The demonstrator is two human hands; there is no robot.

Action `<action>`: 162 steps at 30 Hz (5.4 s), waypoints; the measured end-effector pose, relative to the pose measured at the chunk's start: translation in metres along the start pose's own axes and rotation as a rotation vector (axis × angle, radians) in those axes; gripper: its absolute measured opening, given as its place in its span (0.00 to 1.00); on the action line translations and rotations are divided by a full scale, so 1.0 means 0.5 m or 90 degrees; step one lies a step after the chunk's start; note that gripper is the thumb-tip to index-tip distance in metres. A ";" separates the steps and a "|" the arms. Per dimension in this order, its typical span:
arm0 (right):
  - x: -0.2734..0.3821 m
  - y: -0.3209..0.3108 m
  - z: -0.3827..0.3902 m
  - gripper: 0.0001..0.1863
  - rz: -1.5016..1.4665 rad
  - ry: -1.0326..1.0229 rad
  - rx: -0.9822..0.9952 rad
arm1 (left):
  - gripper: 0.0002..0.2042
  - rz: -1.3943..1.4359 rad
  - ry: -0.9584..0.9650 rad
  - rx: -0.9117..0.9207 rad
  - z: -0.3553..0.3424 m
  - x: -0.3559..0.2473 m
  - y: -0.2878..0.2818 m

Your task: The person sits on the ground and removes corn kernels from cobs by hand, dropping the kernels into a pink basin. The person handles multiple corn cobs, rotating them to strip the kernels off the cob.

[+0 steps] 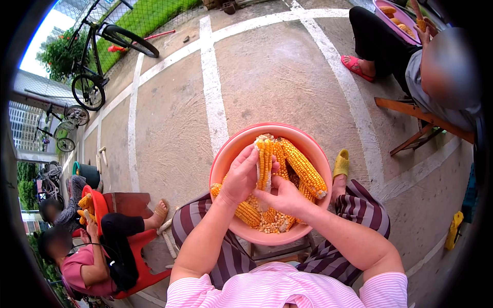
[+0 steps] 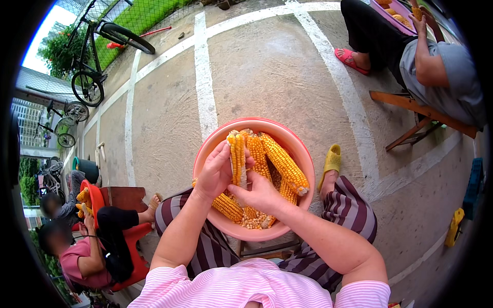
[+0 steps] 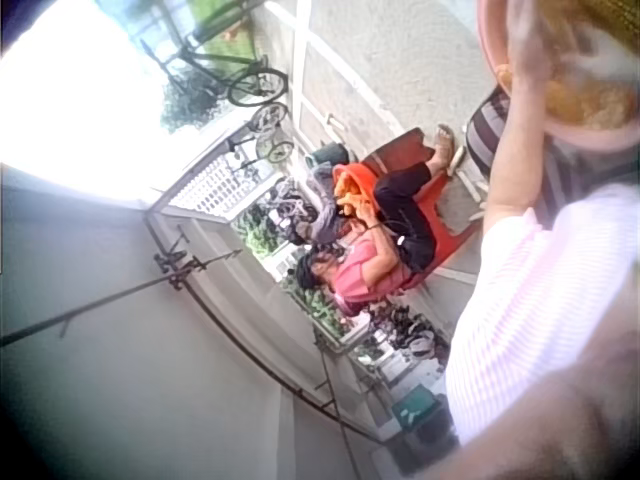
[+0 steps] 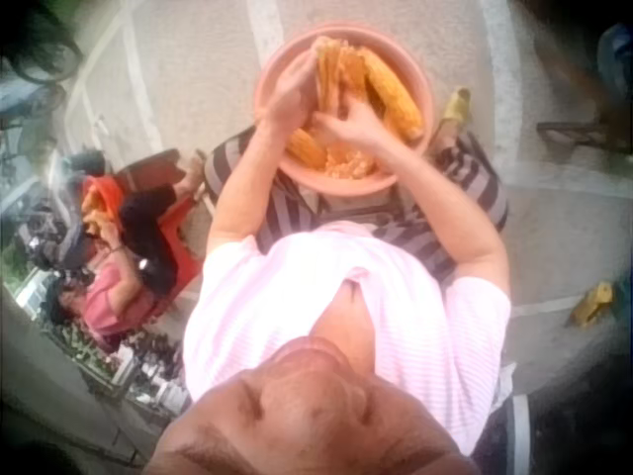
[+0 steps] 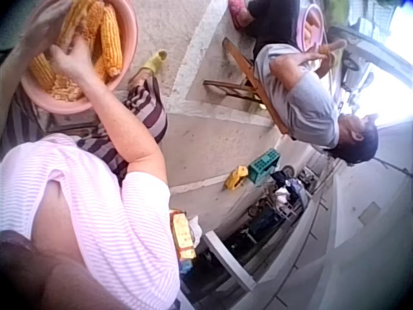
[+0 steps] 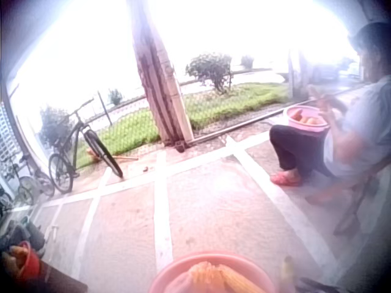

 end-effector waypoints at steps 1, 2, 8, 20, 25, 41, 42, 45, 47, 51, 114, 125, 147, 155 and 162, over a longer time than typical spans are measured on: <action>-0.009 -0.001 -0.002 0.26 0.040 -0.021 -0.009 | 0.17 0.000 0.004 0.013 0.001 -0.005 0.008; -0.015 -0.004 -0.004 0.28 0.080 -0.041 -0.017 | 0.17 0.001 0.004 0.019 0.002 -0.006 0.011; -0.016 -0.004 0.002 0.26 0.173 -0.015 -0.058 | 0.20 -0.131 0.040 -0.047 0.003 -0.022 -0.004; -0.051 -0.049 0.000 0.24 0.157 0.028 -0.200 | 0.16 -0.347 0.103 -0.092 0.004 -0.073 -0.036; -0.002 -0.044 0.009 0.23 0.268 -0.023 -0.206 | 0.17 -0.319 0.069 -0.117 0.006 -0.081 -0.044; 0.071 -0.017 -0.005 0.22 -0.173 -0.052 -0.007 | 0.20 -0.091 0.077 -0.150 -0.002 -0.079 -0.068; 0.073 -0.019 -0.004 0.21 -0.144 -0.051 -0.007 | 0.20 -0.080 0.074 -0.140 -0.003 -0.080 -0.067; 0.074 -0.020 -0.005 0.21 -0.101 -0.046 -0.001 | 0.21 -0.084 0.050 -0.112 -0.003 -0.074 -0.049; 0.064 -0.014 -0.006 0.22 -0.131 -0.039 0.006 | 0.22 -0.094 0.036 -0.095 -0.006 -0.063 -0.036; 0.065 -0.003 -0.005 0.22 -0.183 0.001 -0.007 | 0.24 -0.076 0.018 -0.072 -0.005 -0.043 -0.030; 0.061 -0.002 0.011 0.18 -0.156 0.131 0.089 | 0.31 -0.134 -0.073 0.029 0.014 -0.019 0.020; 0.047 -0.003 0.008 0.18 -0.122 0.127 0.118 | 0.30 -0.149 -0.084 -0.001 0.017 -0.016 0.018; 0.069 -0.027 0.001 0.17 0.057 -0.012 0.006 | 0.29 -0.137 -0.065 -0.049 0.001 -0.001 0.001; 0.063 -0.016 0.003 0.16 0.126 -0.005 0.070 | 0.30 -0.175 -0.073 -0.057 0.005 0.006 -0.004; 0.038 -0.018 -0.006 0.16 -0.008 0.016 0.087 | 0.30 -0.131 -0.088 -0.033 0.008 0.009 -0.009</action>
Point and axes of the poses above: each hand's wrist, its own z-axis away from the middle knuckle, its own y-axis out of the palm, x = y × z, the point moved 6 cm from there along -z, towards the middle knuckle, and after that the axes turned 12 degrees about -z, right-handed, at the moved point
